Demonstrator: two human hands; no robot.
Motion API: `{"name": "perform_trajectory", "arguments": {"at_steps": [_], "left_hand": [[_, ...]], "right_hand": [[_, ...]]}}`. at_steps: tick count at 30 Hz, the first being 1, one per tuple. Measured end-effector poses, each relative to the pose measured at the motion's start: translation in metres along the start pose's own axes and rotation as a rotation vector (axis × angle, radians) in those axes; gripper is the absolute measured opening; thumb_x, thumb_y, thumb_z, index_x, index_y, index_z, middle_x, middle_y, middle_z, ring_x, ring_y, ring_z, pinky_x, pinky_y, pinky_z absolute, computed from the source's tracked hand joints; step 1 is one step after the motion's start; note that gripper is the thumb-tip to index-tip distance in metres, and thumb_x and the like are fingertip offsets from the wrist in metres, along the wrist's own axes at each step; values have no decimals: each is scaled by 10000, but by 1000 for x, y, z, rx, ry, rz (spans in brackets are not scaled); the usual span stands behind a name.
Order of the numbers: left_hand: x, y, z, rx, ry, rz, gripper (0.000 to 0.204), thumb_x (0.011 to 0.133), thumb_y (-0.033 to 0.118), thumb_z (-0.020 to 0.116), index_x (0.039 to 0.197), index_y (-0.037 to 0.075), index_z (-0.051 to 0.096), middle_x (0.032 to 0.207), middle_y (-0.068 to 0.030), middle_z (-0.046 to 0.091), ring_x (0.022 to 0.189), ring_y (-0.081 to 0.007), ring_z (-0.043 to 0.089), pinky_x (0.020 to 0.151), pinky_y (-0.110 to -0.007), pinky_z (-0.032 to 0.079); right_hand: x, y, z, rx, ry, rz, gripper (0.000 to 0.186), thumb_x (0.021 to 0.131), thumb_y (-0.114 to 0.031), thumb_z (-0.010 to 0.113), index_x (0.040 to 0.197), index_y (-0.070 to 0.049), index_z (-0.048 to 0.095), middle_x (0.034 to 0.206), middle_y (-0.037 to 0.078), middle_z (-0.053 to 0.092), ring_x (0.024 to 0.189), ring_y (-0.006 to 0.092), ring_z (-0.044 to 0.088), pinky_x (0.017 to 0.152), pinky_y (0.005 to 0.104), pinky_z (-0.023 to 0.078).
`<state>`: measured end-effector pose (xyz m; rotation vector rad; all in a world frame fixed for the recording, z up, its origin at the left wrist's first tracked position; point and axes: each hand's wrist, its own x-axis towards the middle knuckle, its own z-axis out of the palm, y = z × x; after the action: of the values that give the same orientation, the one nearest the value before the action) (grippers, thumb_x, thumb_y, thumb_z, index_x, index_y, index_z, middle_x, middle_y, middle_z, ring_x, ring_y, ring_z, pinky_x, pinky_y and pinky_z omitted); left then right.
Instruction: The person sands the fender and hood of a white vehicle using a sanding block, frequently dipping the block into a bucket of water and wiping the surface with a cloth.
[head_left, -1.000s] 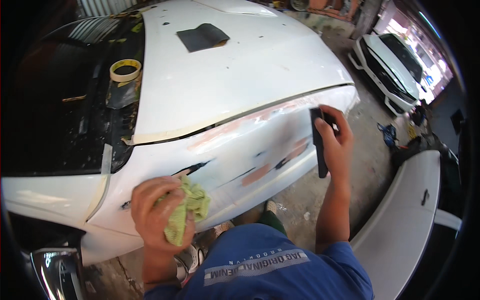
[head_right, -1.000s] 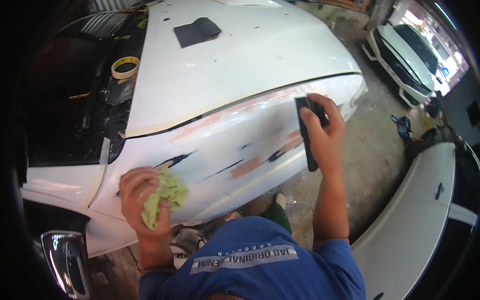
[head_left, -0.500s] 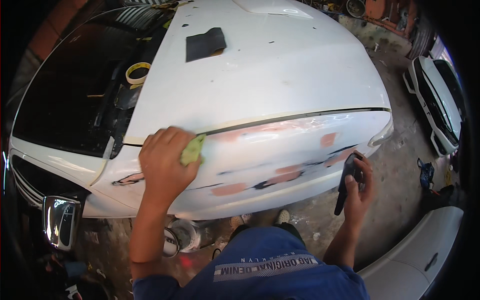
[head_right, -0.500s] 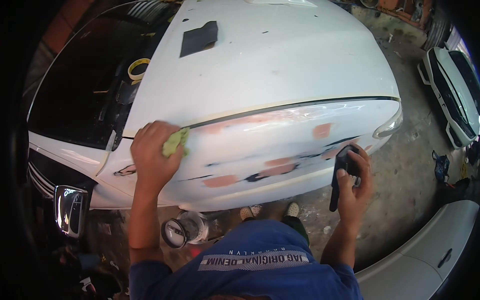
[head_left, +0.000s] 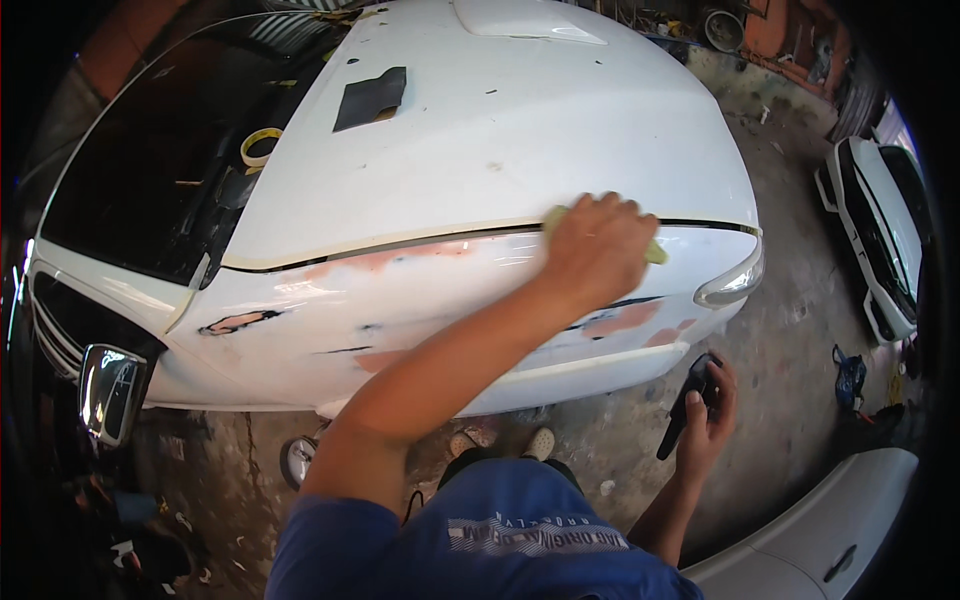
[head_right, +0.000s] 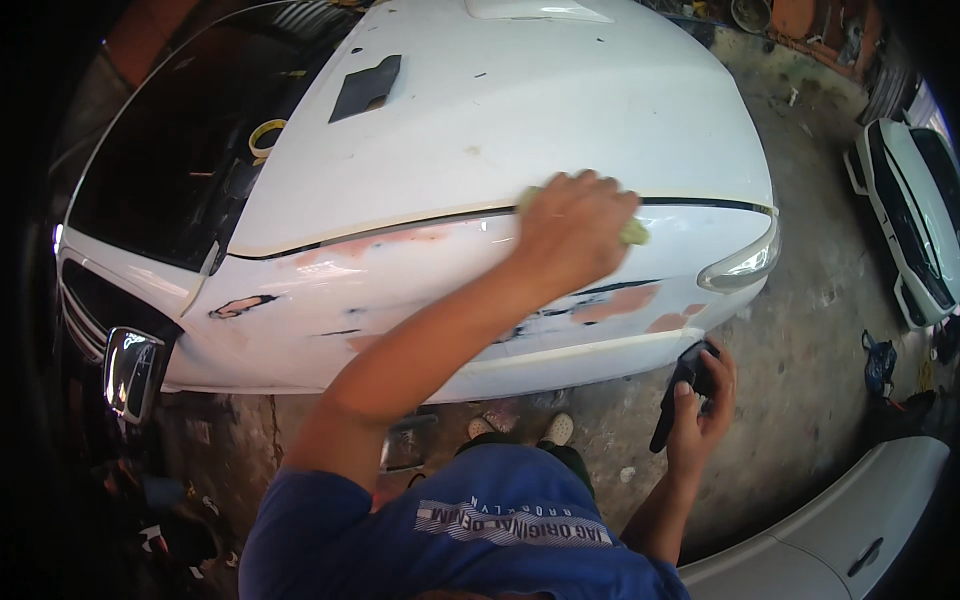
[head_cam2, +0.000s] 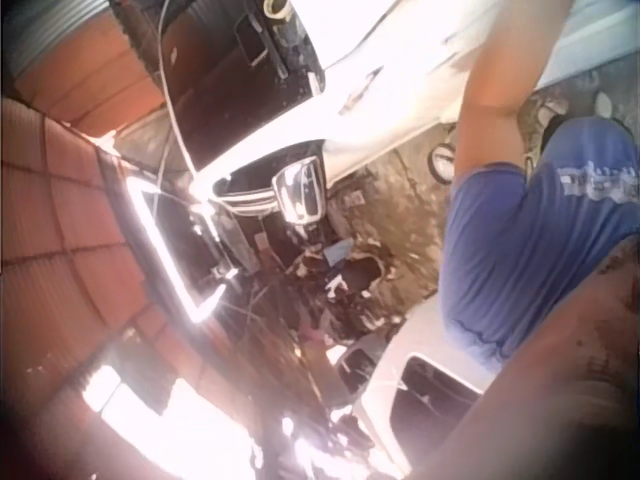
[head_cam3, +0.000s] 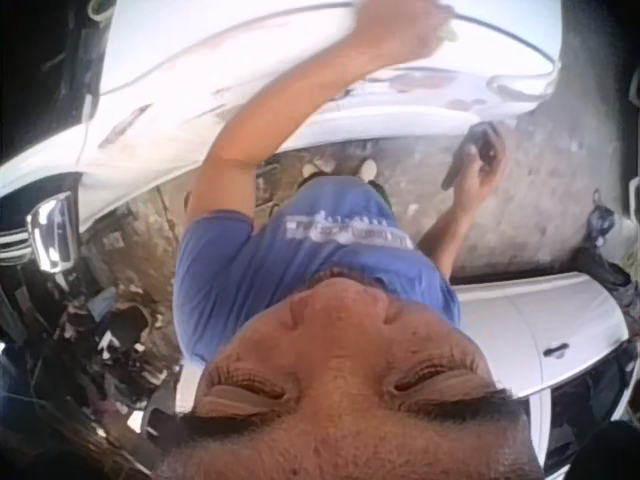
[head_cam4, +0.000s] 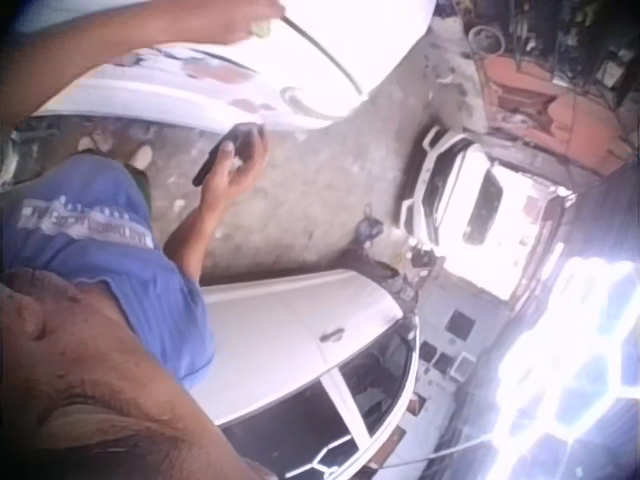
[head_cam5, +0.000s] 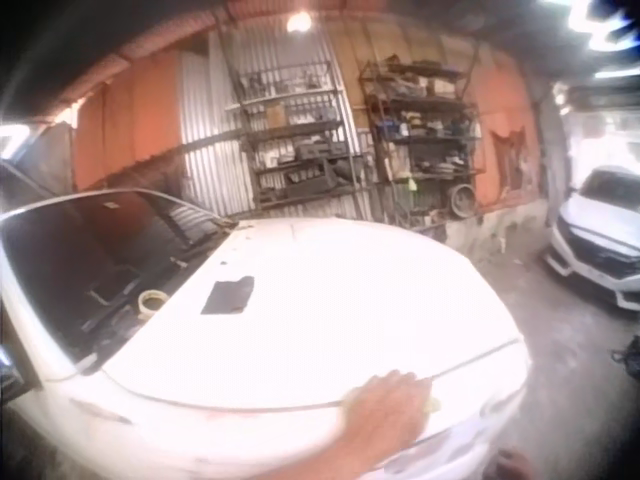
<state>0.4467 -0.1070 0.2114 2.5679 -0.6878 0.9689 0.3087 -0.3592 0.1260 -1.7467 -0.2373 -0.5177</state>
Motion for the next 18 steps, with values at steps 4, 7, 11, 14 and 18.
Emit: {"name": "perform_trajectory", "arguments": {"at_steps": [4,7,11,14,18], "left_hand": [[3,30,18,-72,-85,106,139,795,126,717,927,85,702,1053,-131,676,1018,-300,630,860,-446,492],[-30,41,-16,-50,-231,41,324,850,87,660,1160,-1,690,1323,-231,640,1285,-377,579,1075,-493,458],[-78,28,-68,231,-390,-8,592,880,46,596,1442,-128,531,1564,-325,493,1537,-425,408,1278,-524,312],[-109,11,-97,265,-360,-120,636,872,32,574,1475,-147,486,1606,-331,444,1556,-422,387,1292,-530,291],[-134,-5,-150,321,-348,-235,678,843,20,599,1492,-135,478,1621,-315,438,1555,-413,393,1289,-530,301]], "right_hand": [[-5,9,-9,-36,24,1,436,935,-80,625,1362,5,635,1501,199,587,1373,295,555,1168,421,412],[-2,21,-12,-13,31,18,439,932,-80,629,1364,2,636,1498,198,592,1382,303,554,1178,428,404],[12,19,4,-7,-44,-9,428,933,-102,648,1350,-6,642,1492,197,596,1370,318,566,1152,432,433],[23,10,24,-13,-127,-75,429,936,-143,678,1343,-14,645,1480,203,603,1343,323,585,1122,431,458],[36,2,51,88,-229,-133,447,943,-191,709,1348,-13,645,1472,218,606,1323,328,599,1108,436,471]]}}
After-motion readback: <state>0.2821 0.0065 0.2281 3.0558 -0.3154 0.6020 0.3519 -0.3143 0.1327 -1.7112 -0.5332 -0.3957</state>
